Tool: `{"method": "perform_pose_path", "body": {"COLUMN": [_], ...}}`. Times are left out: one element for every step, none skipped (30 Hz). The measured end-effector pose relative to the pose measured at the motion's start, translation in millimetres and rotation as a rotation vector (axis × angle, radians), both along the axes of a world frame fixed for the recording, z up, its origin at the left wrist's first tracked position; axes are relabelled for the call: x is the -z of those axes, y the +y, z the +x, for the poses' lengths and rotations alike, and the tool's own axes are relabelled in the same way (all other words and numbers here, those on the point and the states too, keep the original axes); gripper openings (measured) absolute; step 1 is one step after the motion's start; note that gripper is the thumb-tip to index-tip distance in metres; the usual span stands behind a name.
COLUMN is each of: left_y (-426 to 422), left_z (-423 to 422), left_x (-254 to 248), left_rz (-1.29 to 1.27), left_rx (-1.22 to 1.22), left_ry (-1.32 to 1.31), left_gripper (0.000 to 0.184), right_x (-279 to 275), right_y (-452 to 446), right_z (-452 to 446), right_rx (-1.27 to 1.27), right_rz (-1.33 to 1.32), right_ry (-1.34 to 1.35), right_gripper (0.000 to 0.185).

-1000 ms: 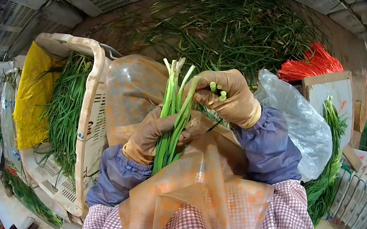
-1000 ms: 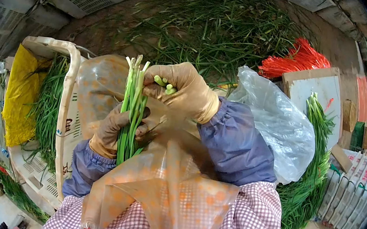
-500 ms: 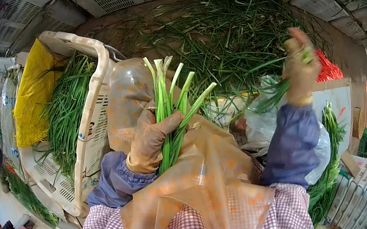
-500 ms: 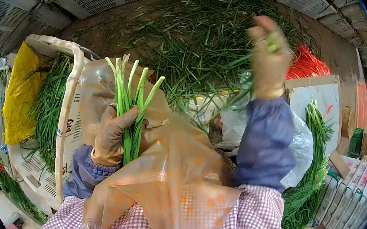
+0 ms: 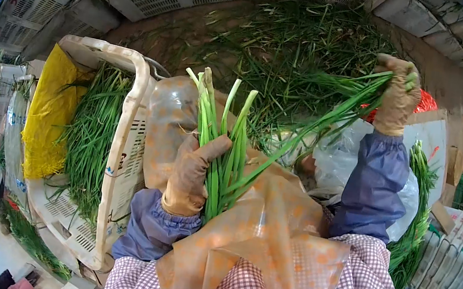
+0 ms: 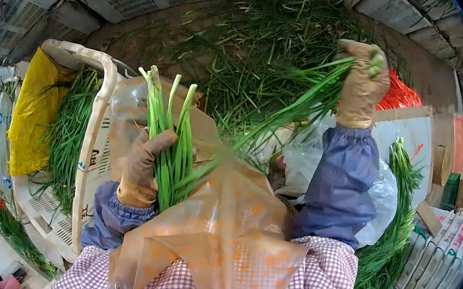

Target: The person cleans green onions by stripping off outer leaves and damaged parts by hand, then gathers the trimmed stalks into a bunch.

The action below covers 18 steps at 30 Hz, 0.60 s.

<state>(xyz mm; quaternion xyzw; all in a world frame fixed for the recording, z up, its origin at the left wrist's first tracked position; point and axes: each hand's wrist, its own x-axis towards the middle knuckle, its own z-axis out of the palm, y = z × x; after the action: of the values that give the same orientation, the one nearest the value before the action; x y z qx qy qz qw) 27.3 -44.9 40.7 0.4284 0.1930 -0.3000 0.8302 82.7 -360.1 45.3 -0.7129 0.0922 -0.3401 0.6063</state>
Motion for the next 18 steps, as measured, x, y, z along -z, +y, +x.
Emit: {"method": "perform_pose_path", "body": {"left_y": [-1.3,-3.4,-4.5,-5.4,-5.0,-2.9,-0.6,0.0,-0.7,-1.1,-1.8,-2.5,-2.0,-0.7,-0.6,-0.9,-0.4,0.1], "left_z": [-0.2,-0.2,0.3,1.2,1.0,0.6,-0.3,-1.0,-1.6,-2.0,-2.6,-3.0,-2.9,-2.5,-1.8,-1.4,-0.7,0.4], "left_x": [1.4,-0.2,-3.4,-4.5,-2.6,0.1,1.5,1.8,2.0,1.9,1.9,2.0,2.3,3.2,4.6,5.5,5.2,4.1], "left_rz": [-0.010,-0.015,-0.016,-0.017,-0.013,-0.039,-0.066,-0.061,-0.015,0.032,0.030,0.004,-0.022,-0.025,-0.027,-0.029,-0.033,-0.030], "left_rx": [0.014,0.023,0.029,0.035,0.034,0.056,0.078,0.078,0.050,0.023,0.021,-0.002,-0.025,-0.029,-0.030,-0.031,-0.032,-0.009], "left_ry": [0.008,0.010,0.024,0.037,0.040,0.035,0.031,0.033,0.010,-0.012,-0.011,-0.015,-0.019,-0.017,0.001,0.018,0.019,0.020], "left_gripper": [0.024,0.024,0.021,0.019,0.019,0.020,0.022,0.022,0.021,0.021,0.021,0.020,0.020,0.020,0.020,0.021,0.021,0.020], "right_x": [-5.9,-21.3,-12.8,-2.9,-10.5,-2.2,2.9,4.2,5.6,6.3,4.2,-1.0,-8.2,-22.5,-23.5,-24.7,-28.7,-31.5], "right_y": [4.6,39.5,59.6,80.2,97.4,110.3,123.5,133.8,134.2,134.7,132.6,127.3,122.4,119.1,110.8,100.7,89.9,77.6], "right_z": [-4.4,-14.5,-20.2,-28.2,-37.0,-40.8,-43.6,-46.1,-46.1,-46.0,-47.3,-49.7,-52.2,-56.4,-60.6,-64.5,-62.9,-56.7], "right_rx": [-0.021,-0.236,-0.410,-0.552,-0.579,-0.632,-0.645,-0.714,-0.736,-0.758,-0.759,-0.955,-1.146,-1.309,-1.296,-1.283,-1.090,-0.892], "right_rz": [-0.183,-0.040,-0.082,0.084,-0.080,-0.112,-0.097,0.162,0.127,0.093,0.091,-0.118,-0.334,-0.304,-0.275,-0.246,-0.178,-0.110], "right_ry": [0.038,0.161,0.176,0.154,0.330,0.299,0.279,0.366,0.384,0.402,0.404,0.405,0.401,0.413,0.352,0.290,0.429,0.557], "right_gripper": [0.020,0.020,0.018,0.016,0.026,0.030,0.029,0.025,0.020,0.016,0.016,0.012,0.009,0.007,0.007,0.008,0.009,0.010]}}
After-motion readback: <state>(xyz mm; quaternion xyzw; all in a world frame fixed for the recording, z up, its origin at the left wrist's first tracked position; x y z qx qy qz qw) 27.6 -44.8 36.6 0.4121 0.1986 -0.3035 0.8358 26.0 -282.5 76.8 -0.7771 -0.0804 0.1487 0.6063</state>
